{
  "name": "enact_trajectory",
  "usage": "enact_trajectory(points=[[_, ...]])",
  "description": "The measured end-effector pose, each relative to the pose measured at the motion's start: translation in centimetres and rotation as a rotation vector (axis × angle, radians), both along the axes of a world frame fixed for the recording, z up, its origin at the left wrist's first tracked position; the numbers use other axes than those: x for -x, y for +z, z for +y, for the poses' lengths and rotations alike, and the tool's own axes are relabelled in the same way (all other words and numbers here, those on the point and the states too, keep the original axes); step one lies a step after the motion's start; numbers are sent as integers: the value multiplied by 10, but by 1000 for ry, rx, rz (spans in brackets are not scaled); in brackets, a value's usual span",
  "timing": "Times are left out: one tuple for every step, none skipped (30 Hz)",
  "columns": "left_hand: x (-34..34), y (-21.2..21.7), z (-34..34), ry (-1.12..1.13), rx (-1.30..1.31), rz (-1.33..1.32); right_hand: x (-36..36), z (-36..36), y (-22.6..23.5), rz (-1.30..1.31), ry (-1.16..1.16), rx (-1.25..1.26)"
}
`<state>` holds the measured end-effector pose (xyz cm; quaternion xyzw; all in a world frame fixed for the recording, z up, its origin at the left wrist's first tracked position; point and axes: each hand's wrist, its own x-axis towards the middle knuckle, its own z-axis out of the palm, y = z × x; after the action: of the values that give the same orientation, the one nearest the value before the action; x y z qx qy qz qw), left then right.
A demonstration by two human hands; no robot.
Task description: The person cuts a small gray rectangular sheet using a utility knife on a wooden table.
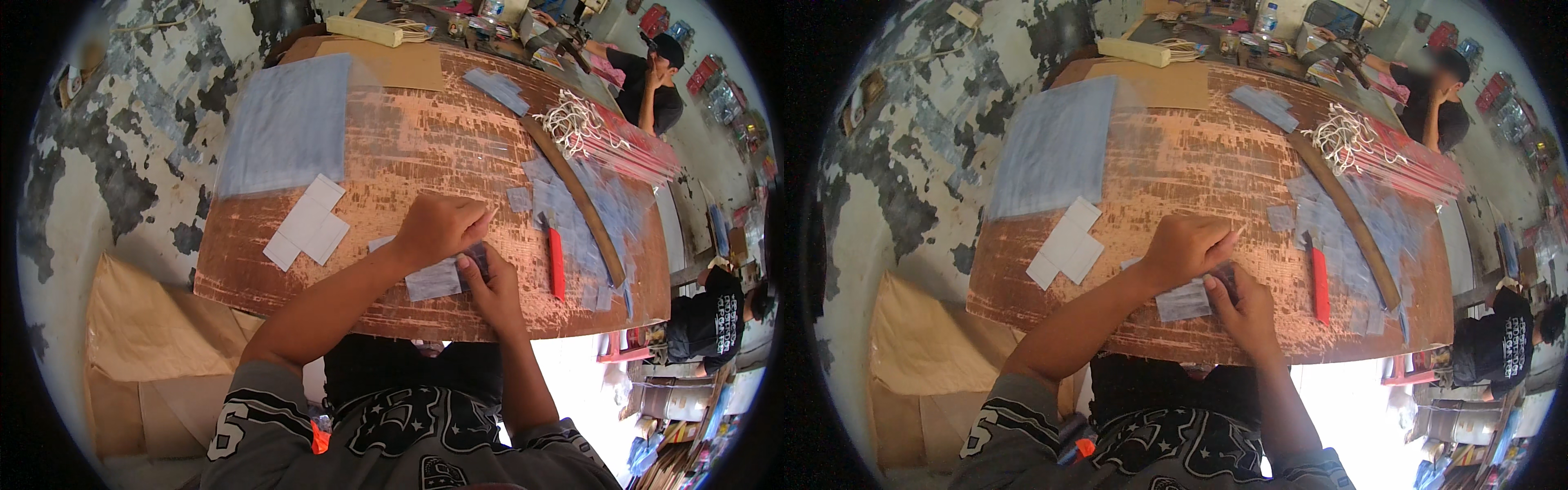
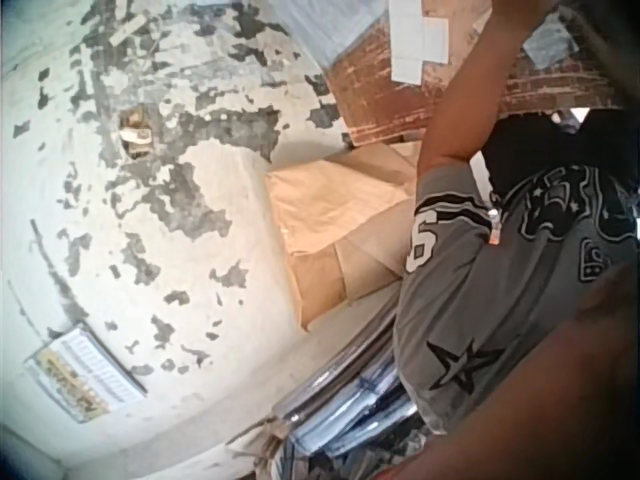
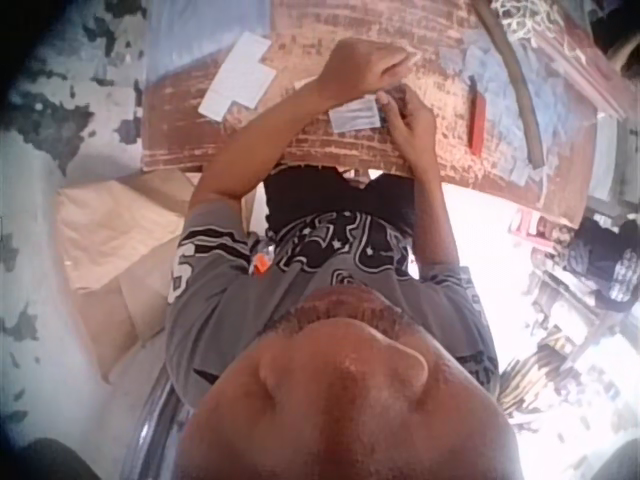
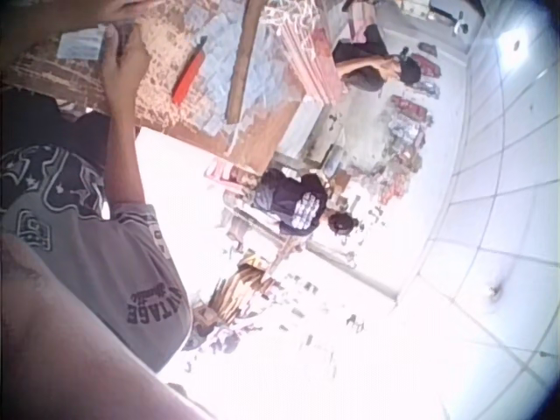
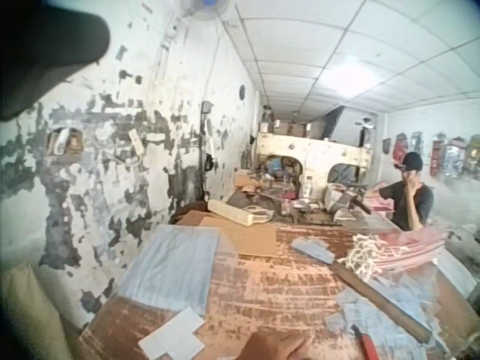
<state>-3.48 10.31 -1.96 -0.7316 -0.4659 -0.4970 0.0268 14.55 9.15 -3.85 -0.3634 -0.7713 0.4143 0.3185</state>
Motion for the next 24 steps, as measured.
enact_trajectory(points=[[0, 0, 0, -3, -5, 0, -1, 0, -1, 24, 9, 4], [0, -1, -1, -7, -10, 0, -2, -1, -2, 12, 19, 15], [0, 1, -1, -11, 0, 4, -3, 1, -2, 4, 30, 22], [0, 2, -1, -15, 10, 9, -4, 2, -2, -5, 40, 29], [0, 3, -1, -20, 20, 13, -5, 3, -2, -11, 35, 15], [0, 4, -2, -21, 29, 11, -5, 3, -3, -17, 33, 6], [0, 5, -3, -22, 39, 8, -5, 3, -5, -22, 30, -4], [1, 6, -2, -24, 48, 6, -3, 4, -9, 36, 30, -11], [1, 5, -2, -36, 63, -16, -2, 4, -14, 91, 30, -16], [2, 5, -1, -49, 78, -37, -2, 4, -17, 146, 29, -21], [3, 5, 0, -61, 94, -58, -4, 6, -15, 114, 48, -6], [5, 5, 0, -36, 130, -59, -8, 8, -13, 77, 65, 14], [6, 2, -1, -8, 180, -66, -12, 5, -11, 34, 84, 48], [9, 1, -1, 20, 231, -71, -11, 5, -6, 87, 90, 82], [9, 4, -2, 35, 234, -103, -8, 2, 3, 131, 95, 132], [9, 4, 0, 54, 245, -119, -9, -1, 7, 169, 89, 186], [9, 3, 1, 84, 256, -135, -10, -2, 9, 170, 114, 248], [9, -4, 5, 46, 248, -152, -14, 0, 9, 173, 123, 306], [14, -2, 11, 22, 218, -157, -13, 1, 10, 191, 149, 344], [15, -5, 11, 0, 187, -161, -16, -3, 10, 197, 151, 354], [17, -4, 12, 6, 190, -169, -14, -3, 11, 211, 161, 351], [17, -4, 13, 12, 193, -176, -14, -2, 12, 224, 170, 347], [18, -5, 13, 18, 195, -183, -13, -3, 12, 223, 170, 356], [19, -5, 14, -1, 202, -202, -13, -2, 12, 222, 169, 363]])
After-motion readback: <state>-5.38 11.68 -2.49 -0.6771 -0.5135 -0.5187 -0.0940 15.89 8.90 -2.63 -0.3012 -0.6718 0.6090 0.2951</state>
